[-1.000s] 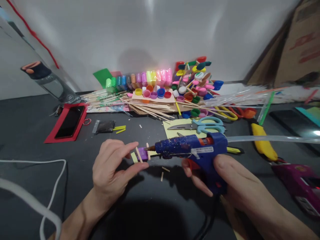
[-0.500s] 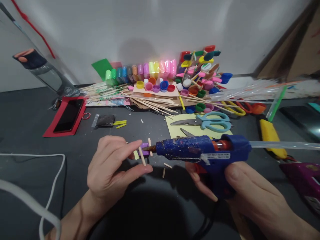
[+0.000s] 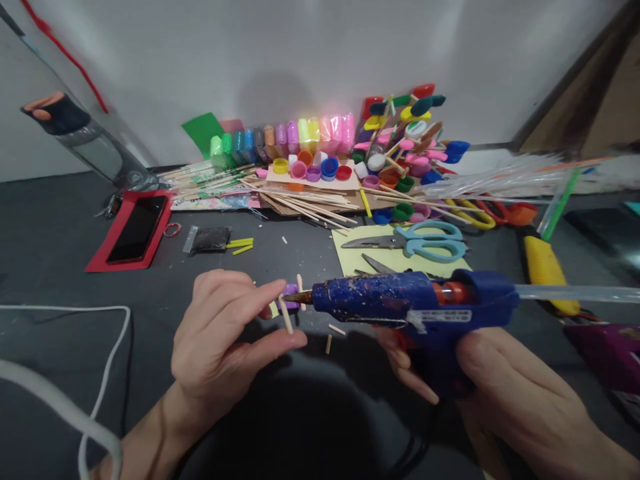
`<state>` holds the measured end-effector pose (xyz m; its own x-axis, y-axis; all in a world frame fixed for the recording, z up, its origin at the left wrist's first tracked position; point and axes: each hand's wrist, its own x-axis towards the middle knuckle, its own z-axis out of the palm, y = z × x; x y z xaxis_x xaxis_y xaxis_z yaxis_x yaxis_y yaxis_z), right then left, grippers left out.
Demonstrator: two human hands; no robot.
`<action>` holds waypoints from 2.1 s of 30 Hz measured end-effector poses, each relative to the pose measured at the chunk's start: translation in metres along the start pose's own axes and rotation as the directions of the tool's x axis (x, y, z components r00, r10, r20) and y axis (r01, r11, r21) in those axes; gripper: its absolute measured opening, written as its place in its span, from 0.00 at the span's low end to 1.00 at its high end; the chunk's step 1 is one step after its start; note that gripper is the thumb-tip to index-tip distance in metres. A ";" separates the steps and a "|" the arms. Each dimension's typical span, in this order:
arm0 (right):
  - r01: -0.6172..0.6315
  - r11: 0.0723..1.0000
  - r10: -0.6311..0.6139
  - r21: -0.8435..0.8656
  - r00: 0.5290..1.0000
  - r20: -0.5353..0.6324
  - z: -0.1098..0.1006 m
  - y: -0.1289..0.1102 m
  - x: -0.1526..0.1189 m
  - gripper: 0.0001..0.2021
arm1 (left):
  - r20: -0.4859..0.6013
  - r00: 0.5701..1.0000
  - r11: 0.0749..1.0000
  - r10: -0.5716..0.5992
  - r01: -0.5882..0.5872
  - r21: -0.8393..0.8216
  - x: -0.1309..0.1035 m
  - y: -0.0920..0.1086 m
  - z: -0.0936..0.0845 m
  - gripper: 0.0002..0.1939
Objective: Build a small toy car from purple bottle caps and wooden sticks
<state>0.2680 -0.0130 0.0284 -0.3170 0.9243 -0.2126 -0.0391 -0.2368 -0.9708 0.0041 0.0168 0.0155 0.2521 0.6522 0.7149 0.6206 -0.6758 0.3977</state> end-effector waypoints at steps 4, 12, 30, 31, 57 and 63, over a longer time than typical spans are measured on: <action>0.004 1.000 -0.004 0.001 1.000 -0.020 0.001 0.001 0.002 0.22 | 0.001 1.000 1.000 -0.001 0.001 0.002 0.000 0.000 0.000 0.22; -0.021 1.000 0.021 0.002 0.994 -0.111 0.006 -0.004 0.002 0.22 | 0.002 1.000 1.000 0.002 -0.002 -0.004 0.000 0.000 0.000 0.23; 0.007 1.000 -0.007 -0.010 1.000 0.020 -0.003 0.004 0.001 0.20 | -0.023 1.000 1.000 0.019 -0.020 -0.023 0.000 -0.002 0.000 0.25; 0.002 1.000 -0.002 -0.008 1.000 0.023 -0.003 0.005 0.001 0.20 | -0.023 1.000 0.999 0.020 -0.021 -0.026 0.000 -0.002 0.000 0.25; -0.020 0.998 0.026 -0.052 0.993 0.112 -0.006 0.005 0.002 0.22 | -0.046 0.999 0.998 -0.007 0.004 -0.059 0.000 -0.005 0.000 0.25; -0.019 0.996 0.028 -0.082 0.993 0.111 -0.006 0.002 0.002 0.22 | -0.080 0.997 0.997 0.014 -0.020 -0.078 -0.003 -0.010 0.001 0.27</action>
<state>0.2732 -0.0100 0.0250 -0.4210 0.8784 -0.2261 0.0450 -0.2288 -0.9724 -0.0022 0.0221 0.0091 0.2008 0.6132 0.7640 0.5553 -0.7137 0.4269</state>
